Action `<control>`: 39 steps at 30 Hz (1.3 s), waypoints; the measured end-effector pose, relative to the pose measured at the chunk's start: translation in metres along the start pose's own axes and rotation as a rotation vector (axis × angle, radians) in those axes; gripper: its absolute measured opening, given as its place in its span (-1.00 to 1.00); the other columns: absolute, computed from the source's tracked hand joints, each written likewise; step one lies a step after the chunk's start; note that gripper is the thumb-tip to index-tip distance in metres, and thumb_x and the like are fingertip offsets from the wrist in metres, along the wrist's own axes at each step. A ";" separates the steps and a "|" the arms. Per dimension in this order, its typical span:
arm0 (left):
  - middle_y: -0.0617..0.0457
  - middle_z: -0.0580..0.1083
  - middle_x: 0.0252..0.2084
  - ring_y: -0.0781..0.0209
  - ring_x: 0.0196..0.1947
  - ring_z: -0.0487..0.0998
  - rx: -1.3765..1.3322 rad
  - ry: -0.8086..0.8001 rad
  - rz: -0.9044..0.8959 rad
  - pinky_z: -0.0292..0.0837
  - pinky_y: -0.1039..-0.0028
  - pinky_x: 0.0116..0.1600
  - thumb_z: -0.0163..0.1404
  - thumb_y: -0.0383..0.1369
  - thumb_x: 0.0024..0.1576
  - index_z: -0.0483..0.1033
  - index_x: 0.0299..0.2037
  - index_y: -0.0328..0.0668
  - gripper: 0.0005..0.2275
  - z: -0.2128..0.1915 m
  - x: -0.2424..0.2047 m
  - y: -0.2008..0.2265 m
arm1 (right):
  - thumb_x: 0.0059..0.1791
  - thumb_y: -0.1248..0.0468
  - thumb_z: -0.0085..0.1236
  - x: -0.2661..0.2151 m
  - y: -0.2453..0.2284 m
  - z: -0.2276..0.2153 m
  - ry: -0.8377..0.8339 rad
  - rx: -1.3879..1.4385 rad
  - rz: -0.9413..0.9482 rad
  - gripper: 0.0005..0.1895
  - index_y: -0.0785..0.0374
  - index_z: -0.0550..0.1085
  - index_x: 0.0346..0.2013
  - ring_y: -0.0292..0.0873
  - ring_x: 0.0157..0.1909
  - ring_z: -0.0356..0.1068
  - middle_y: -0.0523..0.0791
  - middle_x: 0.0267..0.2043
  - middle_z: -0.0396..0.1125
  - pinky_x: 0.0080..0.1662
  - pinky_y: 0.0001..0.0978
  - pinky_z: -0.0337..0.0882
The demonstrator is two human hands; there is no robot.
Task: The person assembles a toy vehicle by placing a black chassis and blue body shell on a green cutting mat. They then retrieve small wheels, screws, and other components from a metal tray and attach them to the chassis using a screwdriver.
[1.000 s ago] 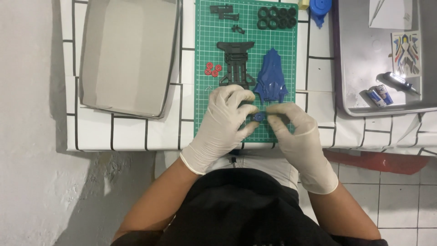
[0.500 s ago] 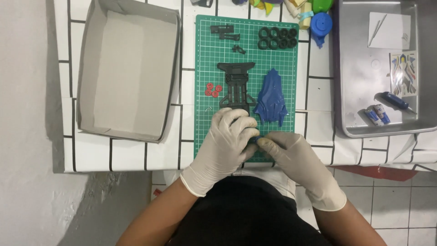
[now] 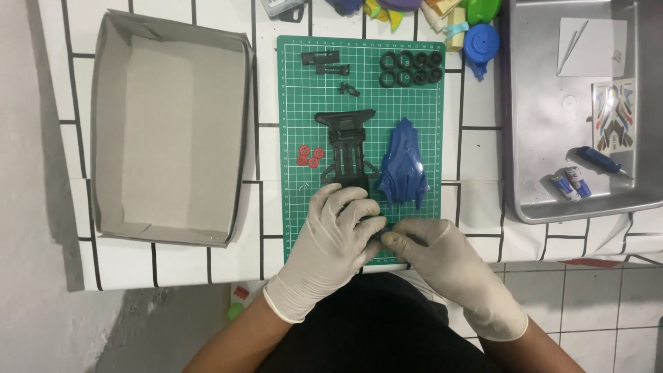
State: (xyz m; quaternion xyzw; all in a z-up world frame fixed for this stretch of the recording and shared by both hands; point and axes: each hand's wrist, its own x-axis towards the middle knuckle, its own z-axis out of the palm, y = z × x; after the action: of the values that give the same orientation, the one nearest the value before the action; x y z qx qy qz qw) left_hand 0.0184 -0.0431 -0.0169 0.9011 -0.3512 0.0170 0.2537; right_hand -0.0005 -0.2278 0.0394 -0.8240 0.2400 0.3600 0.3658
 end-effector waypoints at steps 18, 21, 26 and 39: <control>0.18 0.45 -0.08 0.05 0.14 0.37 -0.084 0.016 0.098 0.08 -0.05 0.39 0.20 -0.26 0.11 0.52 -0.14 -0.03 -0.81 -0.014 0.007 -0.005 | 0.09 0.20 0.21 0.003 0.007 -0.010 -0.121 0.013 -0.164 -0.52 0.20 0.33 -0.69 -0.27 -0.54 0.05 -0.22 -0.67 0.10 -0.41 -0.40 0.17; 0.21 0.44 -0.07 0.05 0.14 0.37 -0.067 0.038 0.098 0.08 -0.06 0.40 0.27 -0.22 0.07 0.54 -0.16 -0.03 -0.76 -0.008 0.005 -0.007 | 0.10 0.21 0.24 -0.003 -0.009 -0.015 -0.141 0.029 -0.074 -0.53 0.23 0.36 -0.68 -0.27 -0.53 0.04 -0.21 -0.64 0.10 -0.40 -0.39 0.14; 0.20 0.45 -0.08 0.04 0.13 0.36 -0.086 0.020 0.090 0.07 -0.10 0.38 0.29 -0.25 0.03 0.55 -0.16 -0.04 -0.75 -0.010 0.007 -0.007 | 0.09 0.17 0.22 -0.003 -0.009 -0.013 -0.107 -0.035 -0.084 -0.51 0.19 0.33 -0.69 -0.29 -0.53 0.03 -0.23 -0.65 0.09 -0.40 -0.38 0.13; 0.32 0.45 -0.09 0.07 0.16 0.32 -0.009 -0.029 0.085 0.01 -0.13 0.39 0.23 -0.14 0.06 0.63 -0.15 0.07 -0.77 -0.009 0.006 -0.009 | 0.09 0.17 0.24 0.005 0.001 -0.013 -0.122 -0.039 -0.165 -0.51 0.19 0.34 -0.69 -0.30 -0.55 0.06 -0.24 -0.67 0.12 -0.44 -0.40 0.16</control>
State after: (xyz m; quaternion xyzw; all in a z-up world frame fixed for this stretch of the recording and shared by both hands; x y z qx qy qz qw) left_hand 0.0305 -0.0372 -0.0123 0.8844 -0.3929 0.0133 0.2516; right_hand 0.0072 -0.2387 0.0412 -0.8243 0.1415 0.3828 0.3923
